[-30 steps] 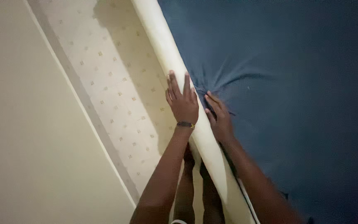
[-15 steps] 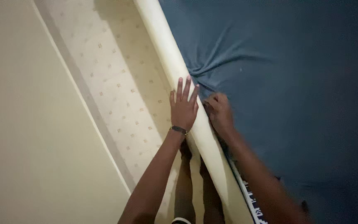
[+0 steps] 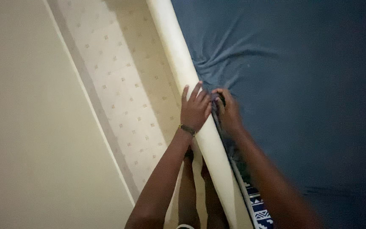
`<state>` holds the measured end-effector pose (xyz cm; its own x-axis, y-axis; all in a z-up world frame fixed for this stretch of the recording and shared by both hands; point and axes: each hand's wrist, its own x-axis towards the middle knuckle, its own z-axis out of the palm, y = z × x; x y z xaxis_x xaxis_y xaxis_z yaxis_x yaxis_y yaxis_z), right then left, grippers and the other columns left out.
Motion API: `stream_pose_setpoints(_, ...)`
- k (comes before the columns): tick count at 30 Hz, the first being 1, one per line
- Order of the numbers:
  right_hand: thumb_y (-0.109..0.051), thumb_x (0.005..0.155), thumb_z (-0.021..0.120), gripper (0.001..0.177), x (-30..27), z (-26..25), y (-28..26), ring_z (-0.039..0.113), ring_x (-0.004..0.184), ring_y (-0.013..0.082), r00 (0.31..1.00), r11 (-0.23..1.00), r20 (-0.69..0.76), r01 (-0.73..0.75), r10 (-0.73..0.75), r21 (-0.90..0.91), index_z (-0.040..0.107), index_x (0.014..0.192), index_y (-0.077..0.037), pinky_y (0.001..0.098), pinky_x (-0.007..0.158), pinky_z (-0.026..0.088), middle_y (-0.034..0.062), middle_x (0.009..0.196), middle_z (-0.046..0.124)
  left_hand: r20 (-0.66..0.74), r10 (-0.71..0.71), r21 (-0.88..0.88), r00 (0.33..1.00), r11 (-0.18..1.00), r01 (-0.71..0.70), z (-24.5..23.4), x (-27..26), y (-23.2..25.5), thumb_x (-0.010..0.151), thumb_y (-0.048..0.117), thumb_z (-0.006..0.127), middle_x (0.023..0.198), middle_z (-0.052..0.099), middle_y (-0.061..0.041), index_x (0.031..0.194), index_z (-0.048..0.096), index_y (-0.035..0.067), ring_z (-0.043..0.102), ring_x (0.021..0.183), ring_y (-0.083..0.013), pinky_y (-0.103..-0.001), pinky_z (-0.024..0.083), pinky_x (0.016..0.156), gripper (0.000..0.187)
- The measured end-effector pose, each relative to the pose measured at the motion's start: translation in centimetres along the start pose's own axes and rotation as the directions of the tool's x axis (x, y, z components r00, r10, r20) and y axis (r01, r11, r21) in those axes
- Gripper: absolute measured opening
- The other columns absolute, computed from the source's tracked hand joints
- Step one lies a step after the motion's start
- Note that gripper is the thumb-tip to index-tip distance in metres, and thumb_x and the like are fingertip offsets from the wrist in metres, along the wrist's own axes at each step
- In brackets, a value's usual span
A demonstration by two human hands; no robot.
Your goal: The person smooths and tucks a blue fitted sheet over a mattress, working along the edges and corners to secure the fabric. The hands repeatedly pull and press the sheet to remove wrinkles and ensure a snug fit.
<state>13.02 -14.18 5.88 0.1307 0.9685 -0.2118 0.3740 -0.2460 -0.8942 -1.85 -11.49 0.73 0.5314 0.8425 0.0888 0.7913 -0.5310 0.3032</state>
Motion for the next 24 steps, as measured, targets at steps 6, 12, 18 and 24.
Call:
stream_pose_setpoints(6,-0.001,0.091,0.067,0.049,-1.1,-1.7,3.3,0.062,0.113,0.0357,0.958,0.937,0.222,0.238,-0.183,-0.256,0.058,0.139,-0.001,0.0437,0.093,0.052,0.0222,0.128,0.062,-0.017,0.094,-0.07,0.995,0.993,-0.095,0.1,0.7,0.1,0.088,0.026,0.068,0.119,0.07,-0.01,0.11,0.07,0.005,0.053,0.133,-0.03,-0.055,0.019,0.127,0.031)
stream_pose_setpoints(12,0.008,0.079,0.062,0.047,-2.0,-2.9,4.2,0.062,0.125,0.0368,0.91,0.821,0.201,0.414,-0.363,-0.393,0.06,0.124,-0.004,0.0459,0.104,0.051,0.0183,0.132,0.064,0.001,0.151,-0.07,0.988,0.986,-0.151,0.6,0.8,-0.2,0.08,0.026,0.069,0.118,0.069,-0.014,0.114,0.069,0.003,0.055,0.128,-0.0297,-0.054,0.02,0.125,0.041)
stream_pose_setpoints(18,0.013,0.093,0.047,0.041,-1.3,-1.8,2.6,0.063,0.112,0.0413,0.992,0.988,0.128,0.002,0.018,-0.156,0.053,0.13,-0.002,0.0438,0.097,0.05,0.024,0.121,0.064,0.042,0.074,-0.139,0.996,0.988,-0.067,0.0,-0.1,-0.7,0.079,0.017,0.067,0.135,0.059,-0.021,0.12,0.058,0.0,0.049,0.14,-0.0332,-0.051,0.023,0.125,0.045)
stream_pose_setpoints(24,0.01,0.093,0.045,0.049,-0.4,1.0,2.8,0.062,0.116,0.0385,0.993,1.0,0.118,-0.004,0.001,0.026,0.047,0.14,-0.002,0.045,0.099,0.048,0.025,0.126,0.062,-0.079,0.064,-0.127,0.995,0.989,-0.073,0.5,0.1,-0.6,0.084,0.012,0.064,0.137,0.058,-0.015,0.133,0.059,0.005,0.046,0.14,-0.0293,-0.052,0.026,0.126,0.05)
